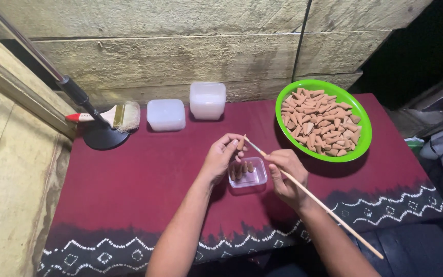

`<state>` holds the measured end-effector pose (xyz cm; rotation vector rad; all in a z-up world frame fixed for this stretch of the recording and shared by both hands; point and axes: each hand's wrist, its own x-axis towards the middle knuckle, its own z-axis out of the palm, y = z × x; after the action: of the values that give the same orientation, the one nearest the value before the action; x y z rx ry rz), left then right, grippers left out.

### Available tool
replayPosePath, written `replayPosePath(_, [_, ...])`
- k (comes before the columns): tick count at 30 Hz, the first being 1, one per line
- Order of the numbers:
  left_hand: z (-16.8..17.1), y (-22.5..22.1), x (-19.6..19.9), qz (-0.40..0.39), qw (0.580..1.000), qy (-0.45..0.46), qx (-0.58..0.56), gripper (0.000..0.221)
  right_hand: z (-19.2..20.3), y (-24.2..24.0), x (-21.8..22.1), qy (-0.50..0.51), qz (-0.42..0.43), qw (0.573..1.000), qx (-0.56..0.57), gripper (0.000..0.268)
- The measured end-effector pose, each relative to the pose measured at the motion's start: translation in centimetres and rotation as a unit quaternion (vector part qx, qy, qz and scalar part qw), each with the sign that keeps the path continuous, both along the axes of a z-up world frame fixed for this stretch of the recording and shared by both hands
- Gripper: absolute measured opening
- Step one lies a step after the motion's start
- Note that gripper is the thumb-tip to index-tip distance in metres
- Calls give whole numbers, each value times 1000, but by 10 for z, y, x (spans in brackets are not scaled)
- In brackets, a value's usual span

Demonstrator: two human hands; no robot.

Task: The person applies a substance to the tips of incense cones using a thin wooden stick and places them in a container.

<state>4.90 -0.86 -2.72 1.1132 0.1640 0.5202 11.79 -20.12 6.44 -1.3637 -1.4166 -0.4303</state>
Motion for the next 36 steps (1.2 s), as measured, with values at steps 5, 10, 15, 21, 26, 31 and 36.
replayPosePath(5, [3, -3, -2, -2, 1000, -6, -1, 32, -1, 0, -8, 19, 23, 999, -21, 19])
replayPosePath(10, [-3, 0, 2, -7, 1000, -25, 9, 33, 0, 1, -3, 22, 21, 999, -9, 20])
replayPosePath(15, [-1, -1, 1, -6, 999, -37, 18, 32, -8, 1, -8, 26, 30, 999, -4, 19])
replayPosePath(21, [-10, 1, 5, -17, 999, -40, 20, 33, -2, 1, -2, 15, -9, 1000, 5, 20])
replayPosePath(26, [13, -4, -7, -14, 999, -26, 14, 37, -2, -9, 22, 9, -77, 997, -1, 19])
replayPosePath(31, [-4, 2, -1, -4, 1000, -7, 4, 37, -3, -24, 54, 3, -125, 991, -53, 17])
replayPosePath(36, [9, 2, -5, -3, 1000, -8, 0, 34, -18, -36, 99, 6, -172, 980, -103, 20])
